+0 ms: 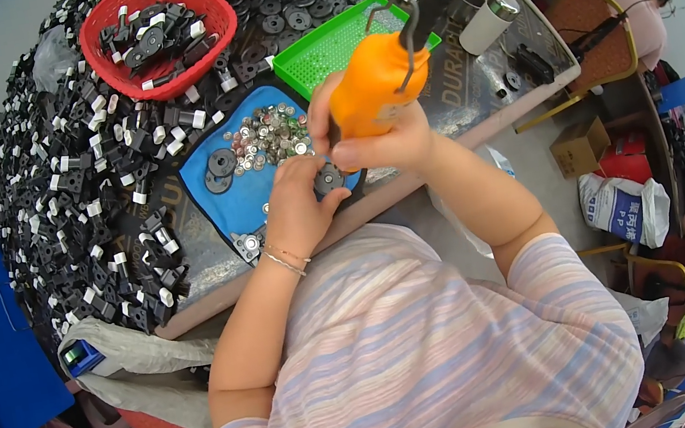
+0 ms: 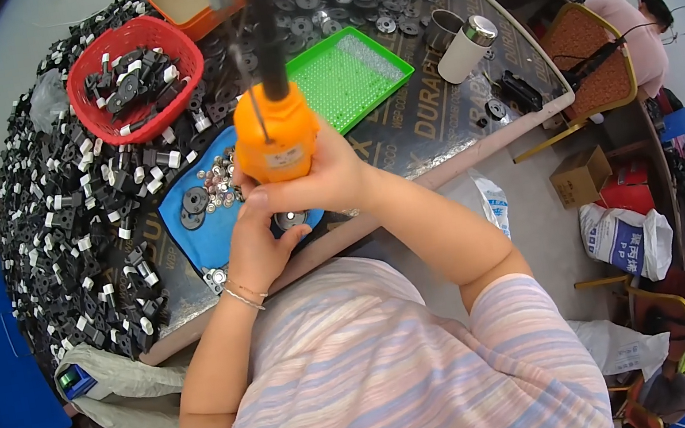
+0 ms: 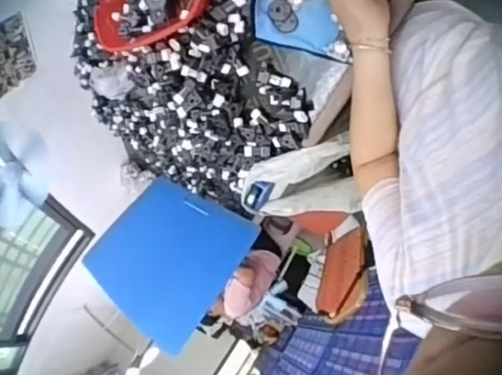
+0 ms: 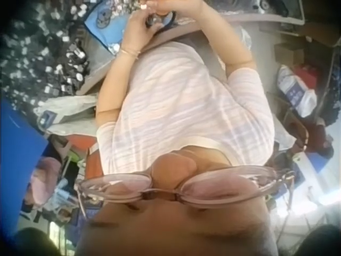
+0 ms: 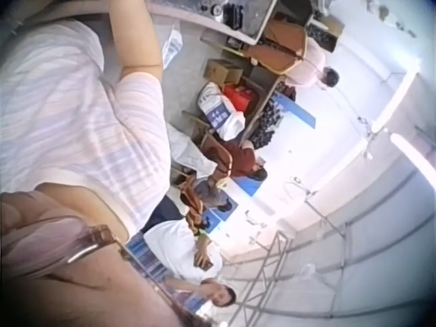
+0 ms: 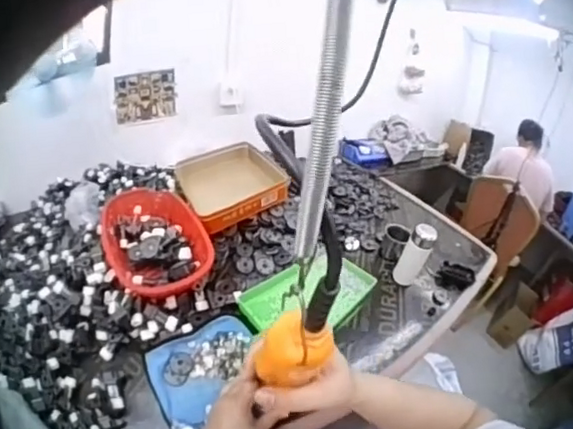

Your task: Assembling small mechanical components using an electric screwdriver at a factory workbench.

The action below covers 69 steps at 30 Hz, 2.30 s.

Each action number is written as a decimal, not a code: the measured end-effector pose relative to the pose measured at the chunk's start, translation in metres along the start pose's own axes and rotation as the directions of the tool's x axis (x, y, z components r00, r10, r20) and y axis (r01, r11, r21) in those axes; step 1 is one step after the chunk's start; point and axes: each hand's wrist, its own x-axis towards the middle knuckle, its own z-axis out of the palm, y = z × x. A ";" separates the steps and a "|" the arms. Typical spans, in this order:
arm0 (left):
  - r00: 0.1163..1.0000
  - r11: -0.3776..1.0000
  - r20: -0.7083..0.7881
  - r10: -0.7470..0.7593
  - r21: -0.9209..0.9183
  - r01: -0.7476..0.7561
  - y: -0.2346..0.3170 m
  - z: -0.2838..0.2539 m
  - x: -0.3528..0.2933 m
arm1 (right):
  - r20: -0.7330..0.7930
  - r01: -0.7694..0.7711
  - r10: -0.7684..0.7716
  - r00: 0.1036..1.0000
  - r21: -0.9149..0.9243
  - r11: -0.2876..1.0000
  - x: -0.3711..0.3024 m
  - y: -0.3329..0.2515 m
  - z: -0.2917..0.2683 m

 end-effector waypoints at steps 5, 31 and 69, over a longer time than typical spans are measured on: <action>1.000 0.999 -0.016 -0.009 0.046 0.010 0.002 0.001 -0.002 | -0.058 0.280 -0.275 0.960 0.131 0.951 0.016 -0.008 -0.033; 0.999 0.998 -0.041 0.004 0.060 -0.002 0.005 0.001 -0.001 | -0.403 0.308 -0.373 0.836 -0.218 0.926 0.042 0.033 -0.047; 0.987 0.979 -0.027 0.161 0.127 -0.156 -0.012 0.013 0.001 | 0.075 0.151 -0.141 0.987 -0.149 0.977 -0.009 0.017 0.010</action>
